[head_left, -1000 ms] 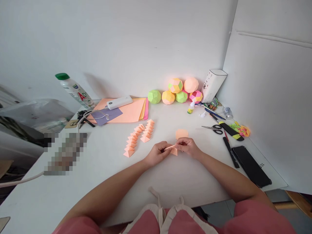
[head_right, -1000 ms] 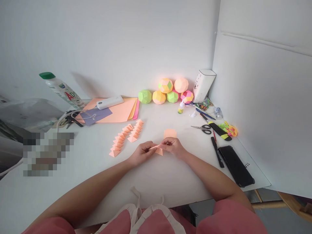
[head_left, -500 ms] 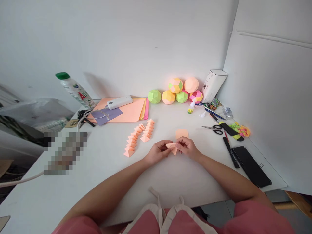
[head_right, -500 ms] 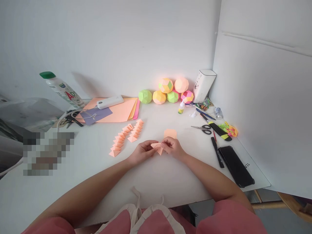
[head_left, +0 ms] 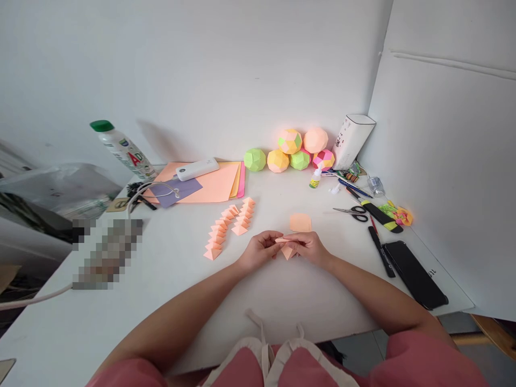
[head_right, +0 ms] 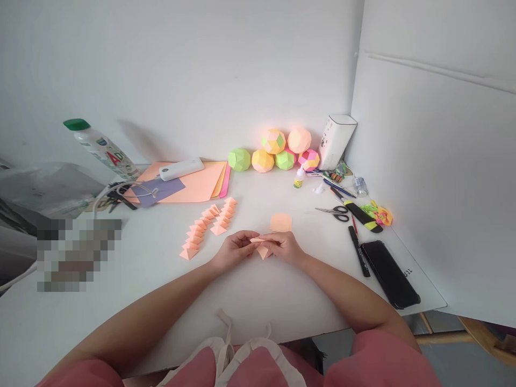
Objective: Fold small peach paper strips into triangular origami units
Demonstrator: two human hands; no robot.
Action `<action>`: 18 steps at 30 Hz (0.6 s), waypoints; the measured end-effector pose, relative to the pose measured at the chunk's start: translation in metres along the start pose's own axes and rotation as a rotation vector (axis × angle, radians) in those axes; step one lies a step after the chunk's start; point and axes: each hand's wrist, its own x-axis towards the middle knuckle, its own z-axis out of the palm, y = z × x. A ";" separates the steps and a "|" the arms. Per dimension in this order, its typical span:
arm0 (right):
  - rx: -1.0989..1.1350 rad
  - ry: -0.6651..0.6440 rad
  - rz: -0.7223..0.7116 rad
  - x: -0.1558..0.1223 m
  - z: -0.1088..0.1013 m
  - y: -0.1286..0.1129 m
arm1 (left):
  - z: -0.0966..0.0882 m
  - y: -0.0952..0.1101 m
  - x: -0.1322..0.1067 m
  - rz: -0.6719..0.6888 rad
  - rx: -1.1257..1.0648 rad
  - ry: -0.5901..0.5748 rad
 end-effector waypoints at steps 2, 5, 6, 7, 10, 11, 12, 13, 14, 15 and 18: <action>0.013 -0.011 0.042 -0.001 0.000 0.000 | 0.000 -0.001 0.001 -0.003 -0.012 -0.007; 0.015 -0.014 0.065 -0.001 0.000 -0.003 | 0.000 -0.001 0.001 0.003 -0.023 -0.017; 0.008 -0.014 0.060 0.000 0.000 -0.005 | 0.000 -0.001 0.001 0.004 -0.023 -0.016; -0.001 -0.018 0.053 0.000 0.000 -0.007 | 0.000 0.000 0.001 0.004 -0.021 -0.013; -0.017 -0.039 0.050 0.001 -0.001 -0.011 | 0.000 0.002 0.000 -0.005 -0.014 -0.006; -0.016 -0.045 0.056 0.001 -0.001 -0.011 | 0.000 0.003 0.000 -0.009 -0.014 -0.006; -0.010 -0.048 0.062 0.001 -0.001 -0.012 | 0.001 0.003 0.000 -0.011 -0.014 -0.005; -0.003 -0.052 0.068 0.001 -0.002 -0.012 | 0.001 0.004 -0.001 -0.011 -0.012 -0.006; 0.002 -0.054 0.071 0.001 -0.002 -0.012 | 0.001 0.005 -0.001 -0.008 -0.009 -0.010; 0.005 -0.057 0.074 0.001 -0.002 -0.012 | 0.001 0.006 -0.001 -0.005 -0.003 -0.014; 0.009 -0.061 0.078 0.001 -0.002 -0.011 | 0.001 0.007 -0.001 0.003 0.010 -0.025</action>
